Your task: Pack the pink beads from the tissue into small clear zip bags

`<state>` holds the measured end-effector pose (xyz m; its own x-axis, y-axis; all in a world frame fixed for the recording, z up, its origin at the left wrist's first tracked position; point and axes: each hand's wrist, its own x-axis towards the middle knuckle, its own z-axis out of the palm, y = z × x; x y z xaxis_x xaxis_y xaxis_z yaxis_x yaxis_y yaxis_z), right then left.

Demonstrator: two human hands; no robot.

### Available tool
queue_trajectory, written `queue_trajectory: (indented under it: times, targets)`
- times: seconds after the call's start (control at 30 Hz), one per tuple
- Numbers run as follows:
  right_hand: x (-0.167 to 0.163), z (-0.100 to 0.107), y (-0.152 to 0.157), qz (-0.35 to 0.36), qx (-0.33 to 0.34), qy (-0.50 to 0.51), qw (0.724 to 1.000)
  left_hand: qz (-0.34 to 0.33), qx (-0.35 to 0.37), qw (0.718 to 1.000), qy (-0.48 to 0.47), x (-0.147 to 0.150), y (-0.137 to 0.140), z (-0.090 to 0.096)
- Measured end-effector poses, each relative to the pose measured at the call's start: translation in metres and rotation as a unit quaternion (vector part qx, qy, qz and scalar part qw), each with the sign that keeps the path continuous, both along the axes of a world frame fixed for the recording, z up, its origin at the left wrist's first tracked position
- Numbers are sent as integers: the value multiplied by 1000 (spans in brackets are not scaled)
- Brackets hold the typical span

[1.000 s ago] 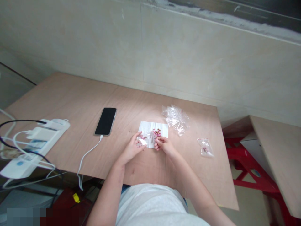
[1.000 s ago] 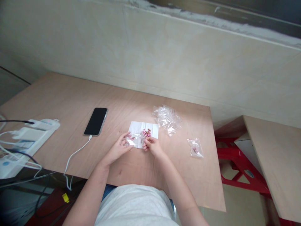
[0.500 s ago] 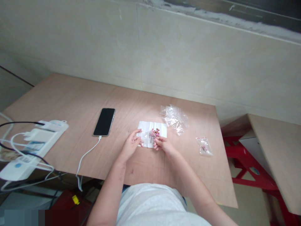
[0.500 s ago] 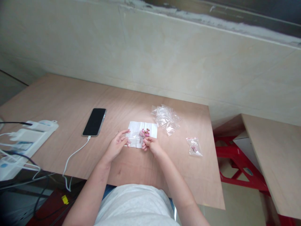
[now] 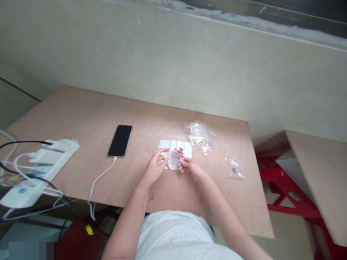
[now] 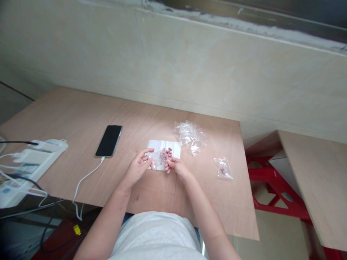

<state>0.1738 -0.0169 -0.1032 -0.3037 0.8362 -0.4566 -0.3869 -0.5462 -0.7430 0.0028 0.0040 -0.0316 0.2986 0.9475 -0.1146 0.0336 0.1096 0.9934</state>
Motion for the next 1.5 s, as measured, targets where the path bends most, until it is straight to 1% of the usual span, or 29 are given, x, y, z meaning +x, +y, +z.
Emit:
queue_trajectory:
  times: [0.2, 0.4, 0.53, 0.63, 0.73, 0.83, 0.93, 1.03, 1.1, 1.17, 1.23, 1.33, 1.4, 1.5]
  targets:
    - [4, 2, 1, 4, -5, 21, 1000, -4, 18, 1000, 11, 6, 1, 1]
    - [6, 9, 0, -12, -16, 34, 999, -5, -15, 1000, 16, 2, 1, 2]
    - [6, 16, -3, -36, -35, 33, 998, -9, -27, 1000, 6, -5, -4, 8]
    - [9, 23, -6, -86, -35, -7, 996, -40, -55, 998, 15, -13, -10, 13]
    - [16, 39, -7, -147, 4, -81, 986, -75, -84, 993, 35, -21, -15, 14]
    - [26, 65, -8, -151, 78, -138, 976, -70, -76, 992, 77, -22, -15, 11]
    - [33, 95, -10, -105, 156, -191, 964, -45, -27, 994, 96, -13, -12, 15]
    - [36, 118, -15, -13, 221, -243, 945, -69, 39, 991, 107, 4, -7, 25]
    - [36, 127, -17, 30, 250, -270, 929, -91, 54, 989, 103, 15, -4, 32]
    - [36, 130, -19, 30, 264, -290, 919, -118, 39, 987, 97, 21, -2, 37]
    - [35, 128, -20, -3, 260, -304, 917, -137, 19, 986, 96, 22, -2, 39]
    - [30, 121, -22, -58, 214, -292, 930, -137, 3, 987, 83, 19, -4, 41]
    - [25, 116, -24, -65, 173, -265, 946, -121, 3, 991, 62, 18, -6, 42]
    - [15, 111, -25, -52, 128, -210, 968, -109, 7, 993, 44, 18, -8, 44]
